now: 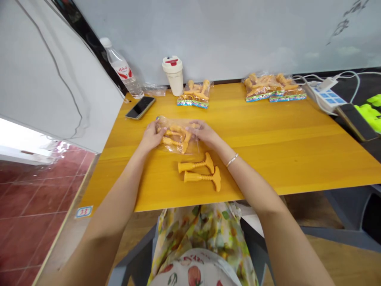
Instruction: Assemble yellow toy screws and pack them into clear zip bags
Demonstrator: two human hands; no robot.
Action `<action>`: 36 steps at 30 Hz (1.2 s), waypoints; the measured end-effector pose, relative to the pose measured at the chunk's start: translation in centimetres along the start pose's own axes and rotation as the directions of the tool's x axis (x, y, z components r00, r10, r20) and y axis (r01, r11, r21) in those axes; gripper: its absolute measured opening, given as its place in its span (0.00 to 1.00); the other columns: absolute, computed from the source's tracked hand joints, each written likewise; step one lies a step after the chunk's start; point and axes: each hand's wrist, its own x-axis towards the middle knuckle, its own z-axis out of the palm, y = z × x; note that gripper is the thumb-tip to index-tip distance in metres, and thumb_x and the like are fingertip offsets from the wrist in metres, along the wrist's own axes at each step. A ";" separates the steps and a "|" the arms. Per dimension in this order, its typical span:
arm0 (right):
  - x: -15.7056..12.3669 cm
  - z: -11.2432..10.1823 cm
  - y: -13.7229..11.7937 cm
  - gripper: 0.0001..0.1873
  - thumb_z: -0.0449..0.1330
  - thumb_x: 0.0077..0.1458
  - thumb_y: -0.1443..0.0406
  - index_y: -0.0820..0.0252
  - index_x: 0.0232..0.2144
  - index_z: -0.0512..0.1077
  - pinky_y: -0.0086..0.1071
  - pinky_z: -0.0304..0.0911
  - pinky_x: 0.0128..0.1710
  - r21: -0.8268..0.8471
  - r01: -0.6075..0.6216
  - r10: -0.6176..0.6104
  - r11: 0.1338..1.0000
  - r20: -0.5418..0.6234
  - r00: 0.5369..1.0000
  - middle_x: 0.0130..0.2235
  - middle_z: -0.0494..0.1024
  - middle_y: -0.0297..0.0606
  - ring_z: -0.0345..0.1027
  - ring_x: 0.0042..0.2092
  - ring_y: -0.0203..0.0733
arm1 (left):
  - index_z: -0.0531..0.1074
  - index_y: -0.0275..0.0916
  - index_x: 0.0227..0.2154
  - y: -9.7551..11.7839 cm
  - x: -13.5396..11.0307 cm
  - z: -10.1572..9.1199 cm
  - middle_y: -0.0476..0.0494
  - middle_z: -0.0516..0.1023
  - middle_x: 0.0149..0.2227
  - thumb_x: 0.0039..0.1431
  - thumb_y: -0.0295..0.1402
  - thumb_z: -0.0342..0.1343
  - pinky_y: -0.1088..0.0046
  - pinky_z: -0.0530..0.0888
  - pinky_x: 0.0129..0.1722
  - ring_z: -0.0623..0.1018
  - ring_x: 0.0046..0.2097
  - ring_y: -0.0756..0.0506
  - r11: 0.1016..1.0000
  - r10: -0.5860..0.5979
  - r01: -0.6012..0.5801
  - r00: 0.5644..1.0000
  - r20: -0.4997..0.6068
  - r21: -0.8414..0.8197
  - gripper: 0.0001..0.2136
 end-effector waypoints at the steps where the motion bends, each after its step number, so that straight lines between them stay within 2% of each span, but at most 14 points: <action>1: 0.1 0.0 0.0 0.21 0.72 0.47 0.61 0.59 0.42 0.72 0.26 0.60 0.25 0.101 -0.025 0.023 0.995 0.021 1.000 0.24 0.72 0.28 0.62 0.24 0.31 | 0.64 0.28 0.60 0.0 0.0 0.0 0.23 0.68 0.61 0.60 0.38 0.56 0.51 0.58 0.68 0.66 0.66 0.32 1.000 -0.001 0.001 1.000 0.001 -0.007 0.28; 3: 0.1 0.1 0.0 0.18 0.74 0.43 0.65 0.60 0.36 0.74 0.26 0.65 0.28 0.236 -0.039 0.030 0.971 0.045 0.999 0.28 0.75 0.31 0.66 0.27 0.30 | 0.64 0.31 0.59 -0.3 0.1 0.0 0.24 0.68 0.61 0.59 0.39 0.55 0.49 0.58 0.68 0.65 0.66 0.32 1.000 0.003 -0.003 1.000 0.010 -0.023 0.27; 5: 0.2 0.2 0.2 0.14 0.74 0.41 0.68 0.60 0.31 0.74 0.26 0.69 0.32 0.289 -0.020 0.015 0.957 0.018 1.000 0.28 0.76 0.32 0.68 0.28 0.30 | 0.64 0.33 0.59 -0.6 0.2 0.0 0.25 0.68 0.62 0.59 0.40 0.55 0.48 0.57 0.68 0.65 0.67 0.32 0.999 0.013 -0.013 1.000 0.017 -0.037 0.27; 10: 0.8 0.2 1.1 0.14 0.73 0.43 0.69 0.58 0.33 0.75 0.30 0.73 0.43 0.319 0.032 -0.003 0.947 -0.090 0.996 0.29 0.77 0.31 0.73 0.32 0.32 | 0.65 0.34 0.58 -0.8 0.3 0.2 0.27 0.68 0.62 0.59 0.39 0.57 0.51 0.56 0.69 0.65 0.67 0.33 0.997 0.038 -0.038 0.999 -0.015 -0.060 0.26; 15: 1.3 0.1 2.1 0.12 0.71 0.48 0.61 0.57 0.35 0.75 0.39 0.70 0.55 0.209 0.062 -0.037 0.976 -0.123 0.992 0.39 0.81 0.36 0.77 0.43 0.39 | 0.68 0.37 0.54 -1.1 0.7 -0.8 0.30 0.70 0.60 0.62 0.44 0.56 0.54 0.58 0.69 0.66 0.65 0.35 0.993 0.024 -0.040 0.990 -0.141 -0.110 0.22; 18: 1.4 0.2 2.2 0.12 0.69 0.51 0.60 0.57 0.37 0.76 0.40 0.68 0.57 0.202 0.066 -0.044 0.977 -0.114 0.992 0.44 0.82 0.40 0.76 0.50 0.42 | 0.69 0.38 0.53 -1.7 1.1 -1.5 0.31 0.70 0.60 0.63 0.46 0.55 0.57 0.59 0.68 0.67 0.65 0.37 0.984 -0.062 0.024 0.974 -0.216 -0.174 0.21; 23: 1.3 0.3 1.9 0.09 0.65 0.57 0.61 0.56 0.40 0.76 0.38 0.65 0.61 0.220 0.090 -0.075 0.971 -0.076 0.994 0.54 0.80 0.40 0.70 0.60 0.42 | 0.69 0.40 0.52 -2.0 1.5 -1.9 0.35 0.72 0.59 0.65 0.49 0.52 0.59 0.64 0.65 0.70 0.63 0.40 0.936 -0.193 0.111 0.955 -0.225 -0.335 0.21; 27: 1.6 0.2 2.2 0.06 0.66 0.57 0.61 0.56 0.37 0.77 0.39 0.64 0.62 0.255 0.072 -0.054 0.964 -0.078 0.995 0.52 0.81 0.40 0.71 0.59 0.42 | 0.70 0.39 0.50 -1.4 1.4 -2.4 0.36 0.73 0.58 0.66 0.45 0.52 0.63 0.66 0.64 0.72 0.61 0.41 0.926 -0.223 0.118 0.938 -0.265 -0.360 0.17; 31: 1.9 0.2 2.6 0.10 0.66 0.57 0.58 0.58 0.35 0.79 0.41 0.65 0.62 0.177 0.081 -0.066 0.981 -0.087 0.994 0.48 0.82 0.41 0.73 0.56 0.44 | 0.70 0.38 0.48 -1.2 1.4 -2.7 0.34 0.74 0.57 0.66 0.44 0.53 0.63 0.65 0.64 0.72 0.60 0.41 0.925 -0.234 0.126 0.932 -0.276 -0.359 0.16; 36: 1.3 0.1 2.2 0.16 0.65 0.57 0.53 0.55 0.41 0.81 0.44 0.56 0.67 0.077 0.141 -0.145 0.987 0.042 0.989 0.53 0.81 0.38 0.69 0.60 0.46 | 0.69 0.41 0.48 -1.6 1.5 -2.3 0.37 0.74 0.57 0.64 0.48 0.52 0.60 0.65 0.65 0.72 0.60 0.40 0.908 -0.231 0.114 0.939 -0.254 -0.404 0.18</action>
